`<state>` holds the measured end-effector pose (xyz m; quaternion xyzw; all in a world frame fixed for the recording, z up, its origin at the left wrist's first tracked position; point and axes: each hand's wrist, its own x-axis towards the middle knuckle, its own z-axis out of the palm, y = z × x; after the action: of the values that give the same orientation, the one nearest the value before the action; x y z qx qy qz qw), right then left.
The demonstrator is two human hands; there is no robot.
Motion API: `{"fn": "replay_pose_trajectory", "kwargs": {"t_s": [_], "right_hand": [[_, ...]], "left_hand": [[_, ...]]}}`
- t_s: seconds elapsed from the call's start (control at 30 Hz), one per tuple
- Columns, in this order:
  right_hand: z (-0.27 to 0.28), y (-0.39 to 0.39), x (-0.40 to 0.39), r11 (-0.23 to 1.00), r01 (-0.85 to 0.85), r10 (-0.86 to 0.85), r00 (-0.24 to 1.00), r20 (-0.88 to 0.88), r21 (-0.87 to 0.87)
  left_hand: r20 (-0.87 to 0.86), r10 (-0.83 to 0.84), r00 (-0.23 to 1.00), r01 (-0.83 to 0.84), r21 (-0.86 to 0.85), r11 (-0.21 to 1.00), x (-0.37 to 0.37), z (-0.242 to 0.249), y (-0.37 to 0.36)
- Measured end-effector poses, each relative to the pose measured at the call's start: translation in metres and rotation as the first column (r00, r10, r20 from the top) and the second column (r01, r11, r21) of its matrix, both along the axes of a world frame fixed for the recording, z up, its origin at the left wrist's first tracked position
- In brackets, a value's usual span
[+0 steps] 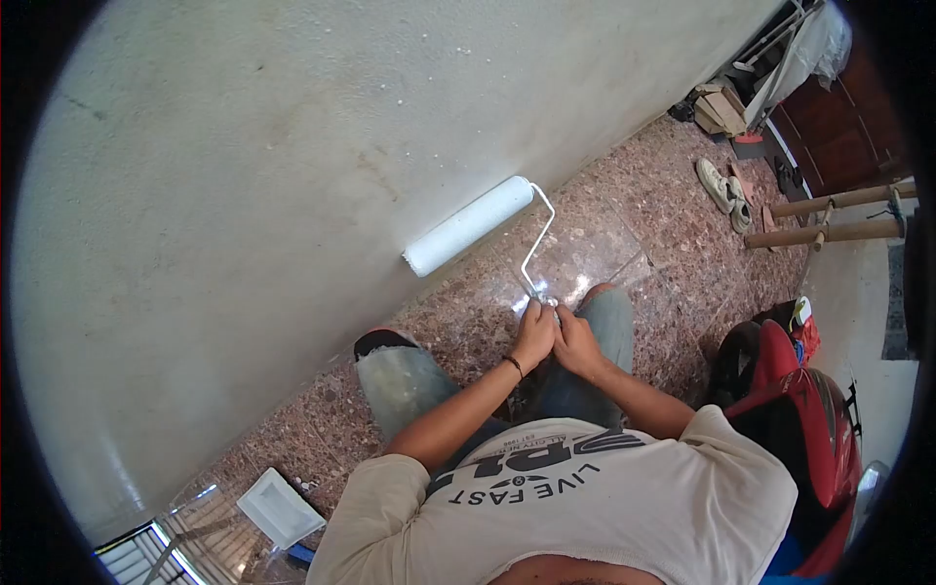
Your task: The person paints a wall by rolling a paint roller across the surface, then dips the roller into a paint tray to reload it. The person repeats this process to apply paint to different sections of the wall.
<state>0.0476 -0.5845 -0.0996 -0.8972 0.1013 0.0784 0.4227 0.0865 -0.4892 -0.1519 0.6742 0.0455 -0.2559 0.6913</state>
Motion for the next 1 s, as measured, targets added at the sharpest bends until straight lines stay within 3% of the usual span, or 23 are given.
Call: {"fn": "replay_pose_trajectory", "kwargs": {"t_s": [0.13, 0.23, 0.33, 0.47, 0.63, 0.7, 0.73, 0.83, 0.93, 1.0], "right_hand": [[0.009, 0.006, -0.005, 1.0, 0.006, -0.007, 0.998, -0.066, -0.017], [0.009, 0.003, 0.003, 0.999, -0.031, 0.031, 0.999, 0.02, -0.018], [-0.014, -0.002, -0.001, 0.999, -0.048, 0.048, 0.997, -0.067, 0.013], [-0.031, -0.01, 0.005, 0.993, -0.122, 0.122, 0.988, -0.099, 0.011], [-0.047, -0.012, 0.023, 0.979, -0.187, 0.201, 0.957, -0.21, 0.087], [-0.045, -0.009, 0.03, 0.968, -0.211, 0.243, 0.925, -0.291, 0.136], [-0.051, -0.008, 0.03, 0.964, -0.228, 0.259, 0.918, -0.3, 0.134], [-0.076, 0.003, 0.04, 0.963, -0.232, 0.264, 0.912, -0.313, 0.138], [-0.09, 0.009, 0.047, 0.958, -0.257, 0.286, 0.859, -0.424, 0.126], [-0.093, 0.015, 0.05, 0.97, -0.185, 0.234, 0.877, -0.42, 0.155]], "left_hand": [[-0.085, 0.024, 0.996, -0.03, -0.072, 0.997, -0.006, 0.007, 0.002], [-0.168, 0.05, 0.985, -0.06, -0.055, 0.997, 0.004, 0.021, 0.001], [-0.239, 0.06, 0.969, -0.06, 0.01, 0.998, 0.0, 0.009, 0.001], [-0.259, 0.164, 0.952, -0.158, 0.042, 0.986, -0.004, -0.039, -0.008], [-0.29, 0.244, 0.926, -0.235, 0.064, 0.97, 0.003, -0.048, -0.007], [-0.194, 0.283, 0.939, -0.261, 0.13, 0.957, 0.004, -0.058, -0.005], [-0.235, 0.28, 0.931, -0.275, 0.054, 0.96, 0.006, -0.058, -0.002], [-0.332, 0.308, 0.892, -0.279, 0.135, 0.951, 0.016, -0.058, 0.005], [-0.476, 0.312, 0.822, -0.299, 0.105, 0.949, 0.023, -0.054, 0.011], [-0.456, 0.308, 0.835, -0.284, 0.121, 0.951, 0.025, -0.056, 0.01]]}}
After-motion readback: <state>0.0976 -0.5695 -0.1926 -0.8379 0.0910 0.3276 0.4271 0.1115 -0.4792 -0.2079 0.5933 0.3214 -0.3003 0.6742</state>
